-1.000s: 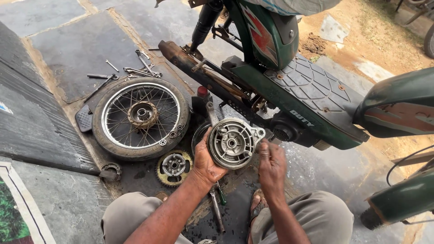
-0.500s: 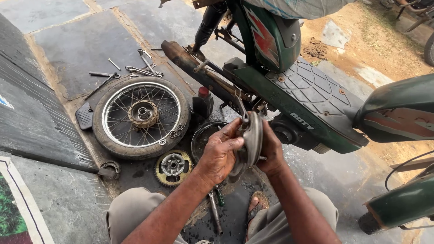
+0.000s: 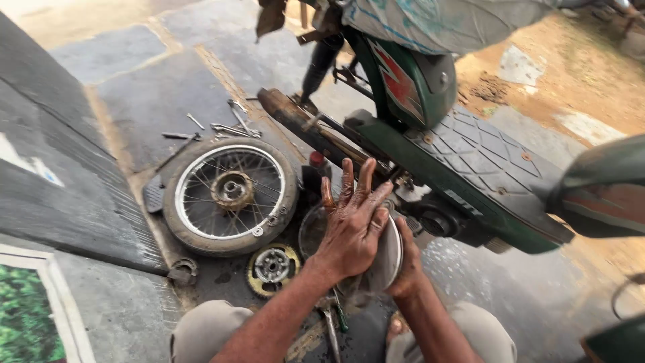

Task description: Cleaning motorcycle brake drum and sprocket using a cloth and a brush with solvent.

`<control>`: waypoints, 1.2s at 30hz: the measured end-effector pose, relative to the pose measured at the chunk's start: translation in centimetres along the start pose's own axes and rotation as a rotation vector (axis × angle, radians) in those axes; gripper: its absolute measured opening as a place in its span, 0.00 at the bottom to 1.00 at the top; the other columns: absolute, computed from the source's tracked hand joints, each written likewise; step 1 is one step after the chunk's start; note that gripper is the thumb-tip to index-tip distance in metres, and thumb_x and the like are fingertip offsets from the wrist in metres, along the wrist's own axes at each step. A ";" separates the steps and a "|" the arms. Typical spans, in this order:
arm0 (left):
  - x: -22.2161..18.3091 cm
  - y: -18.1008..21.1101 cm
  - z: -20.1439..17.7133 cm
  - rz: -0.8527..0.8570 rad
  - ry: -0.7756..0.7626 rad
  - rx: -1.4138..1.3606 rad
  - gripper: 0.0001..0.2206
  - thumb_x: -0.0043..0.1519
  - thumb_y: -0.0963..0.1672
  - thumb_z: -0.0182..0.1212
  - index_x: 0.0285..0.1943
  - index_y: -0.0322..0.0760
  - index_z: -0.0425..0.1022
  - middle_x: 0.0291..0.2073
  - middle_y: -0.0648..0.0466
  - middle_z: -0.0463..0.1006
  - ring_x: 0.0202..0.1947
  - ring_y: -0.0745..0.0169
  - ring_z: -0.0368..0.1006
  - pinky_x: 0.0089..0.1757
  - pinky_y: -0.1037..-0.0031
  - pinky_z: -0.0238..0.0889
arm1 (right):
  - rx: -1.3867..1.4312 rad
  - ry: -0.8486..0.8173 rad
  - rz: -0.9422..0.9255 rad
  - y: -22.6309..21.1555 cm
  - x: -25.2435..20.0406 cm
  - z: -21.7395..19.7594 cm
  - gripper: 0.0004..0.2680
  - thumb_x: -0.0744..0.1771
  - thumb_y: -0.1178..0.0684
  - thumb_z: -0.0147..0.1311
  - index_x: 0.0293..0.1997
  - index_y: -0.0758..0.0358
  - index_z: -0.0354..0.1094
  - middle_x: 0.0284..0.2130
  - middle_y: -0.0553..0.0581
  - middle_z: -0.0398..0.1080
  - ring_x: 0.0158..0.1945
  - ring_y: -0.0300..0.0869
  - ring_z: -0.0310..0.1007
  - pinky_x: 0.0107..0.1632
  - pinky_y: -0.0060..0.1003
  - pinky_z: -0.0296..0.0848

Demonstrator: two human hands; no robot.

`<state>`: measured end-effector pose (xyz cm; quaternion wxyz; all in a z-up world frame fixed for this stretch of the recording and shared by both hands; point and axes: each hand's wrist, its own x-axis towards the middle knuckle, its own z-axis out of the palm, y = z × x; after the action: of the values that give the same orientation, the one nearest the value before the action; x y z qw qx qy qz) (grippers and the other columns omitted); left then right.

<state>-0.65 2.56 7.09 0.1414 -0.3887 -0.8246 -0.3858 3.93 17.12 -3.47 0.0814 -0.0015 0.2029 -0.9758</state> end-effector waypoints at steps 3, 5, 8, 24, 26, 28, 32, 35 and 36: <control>1.5 -0.8 0.0 -0.315 -0.135 0.018 0.23 0.69 0.52 0.35 0.66 0.47 0.71 0.80 0.53 0.47 0.81 0.43 0.29 0.68 0.38 0.11 | -0.055 -0.008 0.015 0.4 -0.8 3.2 0.31 0.65 0.29 0.52 0.70 0.62 0.55 0.57 0.69 0.69 0.56 0.57 0.73 0.51 0.50 0.80; -0.5 -0.4 2.0 -0.314 -0.019 -0.092 0.26 0.71 0.53 0.31 0.71 0.42 0.67 0.80 0.49 0.46 0.81 0.42 0.27 0.69 0.37 0.12 | -0.131 -0.010 0.011 -0.1 -1.0 -0.4 0.30 0.65 0.33 0.54 0.69 0.64 0.55 0.55 0.70 0.69 0.54 0.54 0.75 0.51 0.48 0.80; -1.6 0.6 2.2 -0.274 0.115 -0.272 0.31 0.72 0.56 0.25 0.76 0.36 0.60 0.81 0.45 0.41 0.82 0.41 0.24 0.69 0.37 0.12 | -0.259 -0.068 -0.024 -0.7 0.3 -2.8 0.28 0.66 0.38 0.56 0.67 0.70 0.57 0.51 0.72 0.70 0.51 0.54 0.76 0.50 0.45 0.80; -4.5 -0.8 2.7 -0.220 -0.068 -0.502 0.43 0.67 0.65 0.16 0.82 0.37 0.47 0.83 0.43 0.22 0.81 0.35 0.14 0.69 0.34 0.12 | -0.493 0.387 -0.203 0.7 3.2 3.9 0.28 0.72 0.27 0.26 0.69 0.63 0.54 0.57 0.72 0.64 0.52 0.57 0.69 0.50 0.52 0.74; -5.2 -0.3 2.2 -0.237 -0.108 -0.533 0.44 0.67 0.65 0.16 0.83 0.36 0.45 0.83 0.44 0.22 0.81 0.36 0.14 0.68 0.34 0.12 | -0.491 0.451 -0.210 0.0 3.2 4.7 0.28 0.71 0.27 0.25 0.71 0.60 0.53 0.60 0.68 0.62 0.56 0.53 0.68 0.54 0.49 0.74; -4.6 -0.9 1.9 -0.250 -0.154 -0.575 0.45 0.67 0.65 0.17 0.84 0.34 0.44 0.83 0.46 0.22 0.82 0.37 0.14 0.68 0.34 0.12 | -0.494 0.524 -0.225 0.0 3.0 6.5 0.28 0.71 0.27 0.24 0.72 0.57 0.53 0.62 0.64 0.60 0.60 0.49 0.68 0.58 0.46 0.75; -4.0 -1.3 1.5 -0.163 -0.102 -0.426 0.41 0.67 0.64 0.14 0.77 0.37 0.53 0.82 0.42 0.24 0.81 0.40 0.16 0.71 0.43 0.12 | -0.409 0.494 -0.144 2.5 2.7 3.9 0.26 0.70 0.30 0.29 0.69 0.57 0.55 0.59 0.63 0.66 0.59 0.51 0.70 0.58 0.48 0.70; -5.8 1.0 2.4 -0.092 -0.066 -0.451 0.38 0.70 0.62 0.18 0.78 0.36 0.51 0.82 0.41 0.27 0.82 0.43 0.18 0.73 0.48 0.15 | -0.347 0.336 -0.298 1.1 2.1 1.0 0.22 0.73 0.35 0.34 0.67 0.63 0.56 0.59 0.62 0.66 0.61 0.49 0.68 0.63 0.43 0.70; -6.5 1.3 1.9 -0.076 -0.073 -0.388 0.39 0.71 0.62 0.19 0.82 0.34 0.46 0.83 0.41 0.28 0.83 0.43 0.18 0.74 0.49 0.15 | -0.318 0.238 -0.329 0.8 3.2 1.4 0.21 0.74 0.36 0.34 0.64 0.65 0.57 0.56 0.64 0.66 0.58 0.52 0.69 0.62 0.46 0.72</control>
<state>4.70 1.06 3.03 0.0192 -0.3910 -0.7533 -0.5284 1.00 15.29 -2.58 -0.1043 0.0677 0.3588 -0.9251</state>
